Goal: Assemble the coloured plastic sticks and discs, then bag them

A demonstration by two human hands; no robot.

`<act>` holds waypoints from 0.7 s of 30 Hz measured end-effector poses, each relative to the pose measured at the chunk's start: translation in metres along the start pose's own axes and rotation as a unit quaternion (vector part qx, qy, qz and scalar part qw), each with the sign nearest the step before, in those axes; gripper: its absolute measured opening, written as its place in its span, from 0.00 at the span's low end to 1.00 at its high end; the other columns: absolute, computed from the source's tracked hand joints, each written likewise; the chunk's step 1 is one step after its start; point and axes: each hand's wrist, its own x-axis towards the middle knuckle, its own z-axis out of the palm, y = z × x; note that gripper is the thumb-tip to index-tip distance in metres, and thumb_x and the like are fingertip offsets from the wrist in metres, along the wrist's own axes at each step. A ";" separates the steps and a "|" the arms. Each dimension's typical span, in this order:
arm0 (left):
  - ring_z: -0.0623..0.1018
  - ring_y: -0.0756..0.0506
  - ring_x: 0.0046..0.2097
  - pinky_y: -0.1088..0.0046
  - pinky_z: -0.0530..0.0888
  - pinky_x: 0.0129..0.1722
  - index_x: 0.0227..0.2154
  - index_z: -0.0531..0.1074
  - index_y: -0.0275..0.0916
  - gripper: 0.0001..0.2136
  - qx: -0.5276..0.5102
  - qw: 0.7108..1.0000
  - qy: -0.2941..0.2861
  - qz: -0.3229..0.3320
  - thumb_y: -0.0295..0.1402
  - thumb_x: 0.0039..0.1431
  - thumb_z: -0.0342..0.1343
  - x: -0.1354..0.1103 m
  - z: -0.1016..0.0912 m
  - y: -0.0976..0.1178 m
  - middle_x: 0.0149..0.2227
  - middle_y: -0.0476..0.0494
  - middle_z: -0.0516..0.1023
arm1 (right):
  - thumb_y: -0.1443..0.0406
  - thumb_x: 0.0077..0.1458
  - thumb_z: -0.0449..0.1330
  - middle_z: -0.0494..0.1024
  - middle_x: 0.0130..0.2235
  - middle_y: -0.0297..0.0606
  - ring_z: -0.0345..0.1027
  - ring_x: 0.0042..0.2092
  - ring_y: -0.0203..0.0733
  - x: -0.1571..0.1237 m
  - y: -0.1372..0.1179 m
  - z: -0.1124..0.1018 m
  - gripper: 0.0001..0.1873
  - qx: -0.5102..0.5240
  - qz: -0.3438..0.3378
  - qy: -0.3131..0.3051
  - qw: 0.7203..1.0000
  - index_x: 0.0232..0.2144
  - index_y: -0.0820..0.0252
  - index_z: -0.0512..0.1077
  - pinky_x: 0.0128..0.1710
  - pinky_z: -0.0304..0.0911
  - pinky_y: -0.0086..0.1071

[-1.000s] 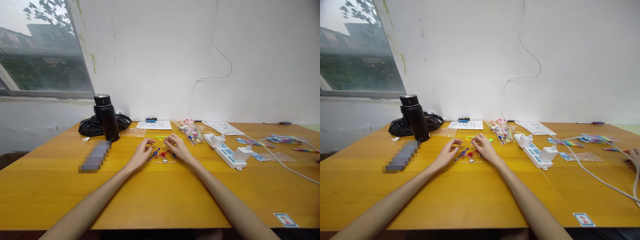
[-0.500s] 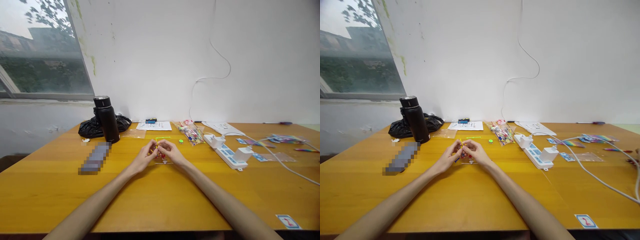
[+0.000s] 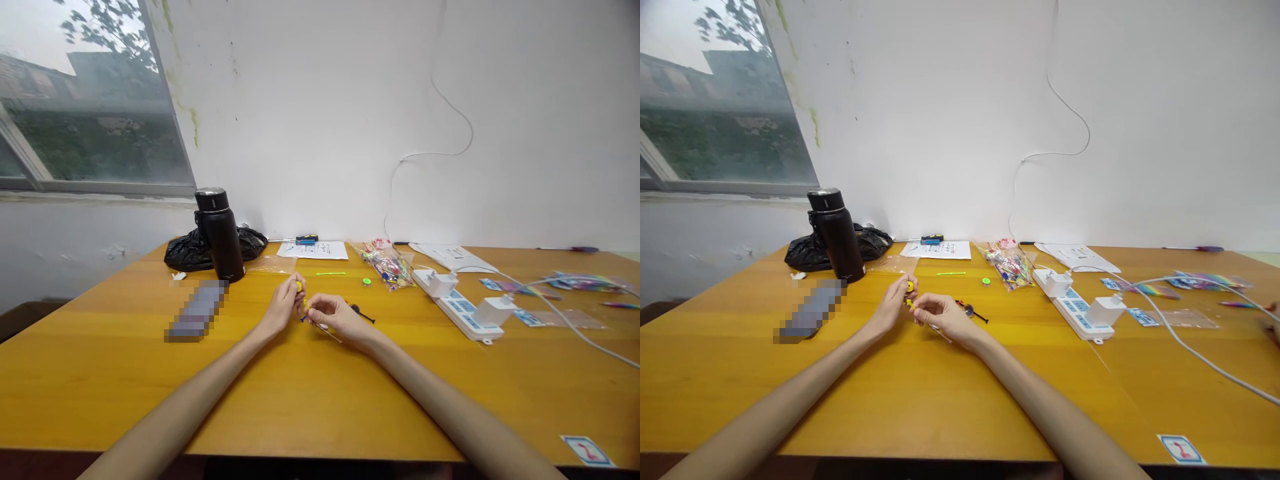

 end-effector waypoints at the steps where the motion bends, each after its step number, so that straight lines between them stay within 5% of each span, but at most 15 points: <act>1: 0.64 0.52 0.22 0.77 0.64 0.24 0.31 0.63 0.41 0.15 -0.013 1.000 0.010 -0.006 0.46 0.66 0.44 0.002 -0.002 -0.001 0.23 0.54 0.61 | 0.51 0.52 0.67 0.74 0.32 0.35 0.66 0.33 0.37 0.000 -0.001 0.002 0.17 -0.007 -0.002 -0.002 1.000 0.35 0.57 0.76 0.36 0.62 0.31; 7: 0.63 0.53 0.21 0.80 0.59 0.19 0.30 0.62 0.41 0.12 -0.123 0.987 0.026 -0.099 0.44 0.60 0.49 0.009 -0.001 -0.009 0.23 0.55 0.63 | 0.51 0.56 0.63 0.77 0.36 0.36 0.70 0.36 0.38 0.004 -0.003 -0.009 0.19 -0.030 -0.019 0.036 0.999 0.44 0.56 0.76 0.38 0.64 0.31; 13: 0.54 0.57 0.20 0.83 0.51 0.19 0.31 0.60 0.41 0.13 -0.149 0.978 -0.026 -0.143 0.43 0.59 0.55 0.008 0.002 -0.011 0.25 0.57 0.58 | 0.55 0.55 0.64 0.77 0.35 0.37 0.72 0.39 0.40 0.009 0.007 -0.035 0.14 -0.116 -0.088 0.186 0.972 0.38 0.58 0.71 0.36 0.66 0.31; 21: 0.51 0.56 0.21 0.84 0.50 0.19 0.32 0.62 0.41 0.16 -0.126 0.984 -0.057 -0.113 0.48 0.60 0.56 0.006 0.003 -0.014 0.24 0.57 0.53 | 0.56 0.60 0.59 0.78 0.37 0.38 0.73 0.40 0.40 0.006 0.002 -0.030 0.13 -0.190 -0.096 0.156 0.965 0.43 0.58 0.71 0.41 0.66 0.33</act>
